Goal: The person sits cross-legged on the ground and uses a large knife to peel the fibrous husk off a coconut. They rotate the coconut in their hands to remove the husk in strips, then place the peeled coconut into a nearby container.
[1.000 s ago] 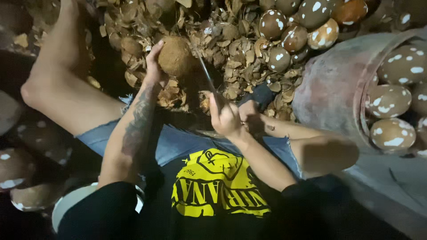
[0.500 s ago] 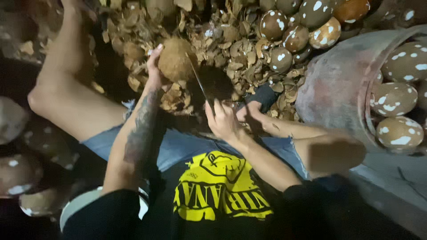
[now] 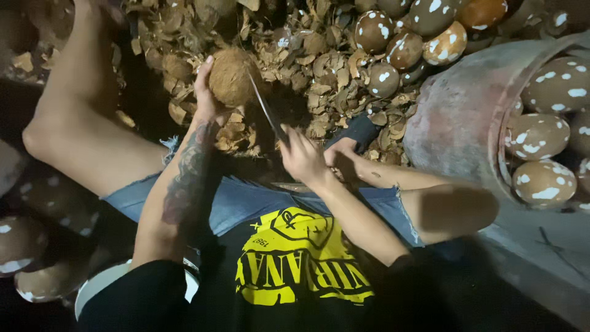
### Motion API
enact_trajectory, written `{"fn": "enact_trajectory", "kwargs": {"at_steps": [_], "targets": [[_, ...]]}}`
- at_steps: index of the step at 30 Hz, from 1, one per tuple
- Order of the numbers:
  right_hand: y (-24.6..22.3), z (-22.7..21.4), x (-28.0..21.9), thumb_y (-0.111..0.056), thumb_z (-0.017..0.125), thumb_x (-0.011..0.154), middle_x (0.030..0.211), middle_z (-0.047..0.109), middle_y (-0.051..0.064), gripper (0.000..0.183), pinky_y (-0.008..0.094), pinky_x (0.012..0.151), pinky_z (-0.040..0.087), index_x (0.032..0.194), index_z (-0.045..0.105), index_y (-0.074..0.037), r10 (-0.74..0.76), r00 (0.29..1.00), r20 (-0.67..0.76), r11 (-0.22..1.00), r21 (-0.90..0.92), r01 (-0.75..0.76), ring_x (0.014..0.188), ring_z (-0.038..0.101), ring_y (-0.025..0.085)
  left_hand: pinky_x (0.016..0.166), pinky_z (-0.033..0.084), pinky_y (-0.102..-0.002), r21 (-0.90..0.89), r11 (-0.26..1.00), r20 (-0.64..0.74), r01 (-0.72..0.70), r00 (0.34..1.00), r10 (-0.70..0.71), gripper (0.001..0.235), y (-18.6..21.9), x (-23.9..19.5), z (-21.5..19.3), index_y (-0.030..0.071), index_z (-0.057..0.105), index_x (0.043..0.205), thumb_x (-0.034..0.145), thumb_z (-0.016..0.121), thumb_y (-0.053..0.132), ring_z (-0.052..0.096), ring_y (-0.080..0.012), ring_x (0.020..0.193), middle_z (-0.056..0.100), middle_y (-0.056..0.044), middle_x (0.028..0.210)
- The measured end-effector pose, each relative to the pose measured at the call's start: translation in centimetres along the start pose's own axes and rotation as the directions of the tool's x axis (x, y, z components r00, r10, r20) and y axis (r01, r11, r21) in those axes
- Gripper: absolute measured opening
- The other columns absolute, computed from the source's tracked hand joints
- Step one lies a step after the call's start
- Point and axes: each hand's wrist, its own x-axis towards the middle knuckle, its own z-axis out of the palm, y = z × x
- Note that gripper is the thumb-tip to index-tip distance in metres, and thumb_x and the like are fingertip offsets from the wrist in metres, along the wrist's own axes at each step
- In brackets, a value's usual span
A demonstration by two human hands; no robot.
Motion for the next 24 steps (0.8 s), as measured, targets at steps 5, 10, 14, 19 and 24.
{"fn": "enact_trajectory", "kwargs": {"at_steps": [5,10,14,19,24], "targets": [[0.1,1.4,-0.7,-0.026,0.055,0.109,0.072,0.071,0.030,0.040,0.051,0.056,0.056,0.096,0.069,0.009,0.284,0.936,-0.209,0.898,-0.285,-0.336,0.070,0.075,0.044,0.113,0.045,-0.067,-0.076,0.996,0.018,-0.053,0.998,0.055,0.089,-2.0,-0.1,-0.7,0.008,0.059,0.149,0.082,0.083,0.060,0.063,-0.0449,0.132,0.064,-0.025,0.146],[-4.3,-0.9,-0.6,-0.015,0.059,0.105,0.074,0.070,0.015,0.026,0.035,0.056,0.058,0.108,0.077,0.003,-0.112,0.922,-0.370,0.959,-0.282,0.004,0.062,0.072,0.031,0.112,0.050,-0.062,-0.083,0.995,0.043,-0.052,0.998,0.055,0.084,-1.2,0.0,-0.1,0.006,0.064,0.143,0.080,0.085,0.057,0.067,-0.0419,0.129,0.068,-0.023,0.142],[-2.2,0.6,-0.1,-0.015,0.056,0.106,0.072,0.070,0.019,0.025,0.040,0.053,0.058,0.106,0.074,0.004,0.027,0.943,-0.332,0.981,-0.172,-0.088,0.062,0.073,0.034,0.111,0.050,-0.064,-0.060,0.996,0.095,-0.066,0.993,0.071,0.076,-1.0,0.8,-0.1,0.011,0.065,0.142,0.082,0.083,0.056,0.067,-0.0418,0.127,0.069,-0.020,0.139],[0.5,1.4,1.1,-0.018,0.057,0.106,0.072,0.071,0.023,0.025,0.047,0.050,0.056,0.096,0.067,0.002,0.211,0.949,-0.234,0.947,-0.191,-0.258,0.066,0.075,0.040,0.111,0.050,-0.057,0.127,0.985,0.145,-0.114,0.985,0.095,0.073,-1.1,0.1,-1.0,0.014,0.064,0.143,0.084,0.080,0.054,0.066,-0.0364,0.128,0.067,-0.018,0.141],[-5.6,-1.1,2.1,-0.022,0.062,0.108,0.065,0.069,0.020,0.032,0.038,0.046,0.052,0.086,0.070,0.000,0.144,0.904,-0.402,0.974,-0.104,-0.201,0.060,0.072,0.037,0.108,0.052,-0.061,-0.020,0.999,0.152,-0.027,0.988,0.030,0.068,-2.2,1.1,-1.0,0.017,0.069,0.137,0.078,0.081,0.050,0.068,-0.0399,0.123,0.070,-0.018,0.137]]}}
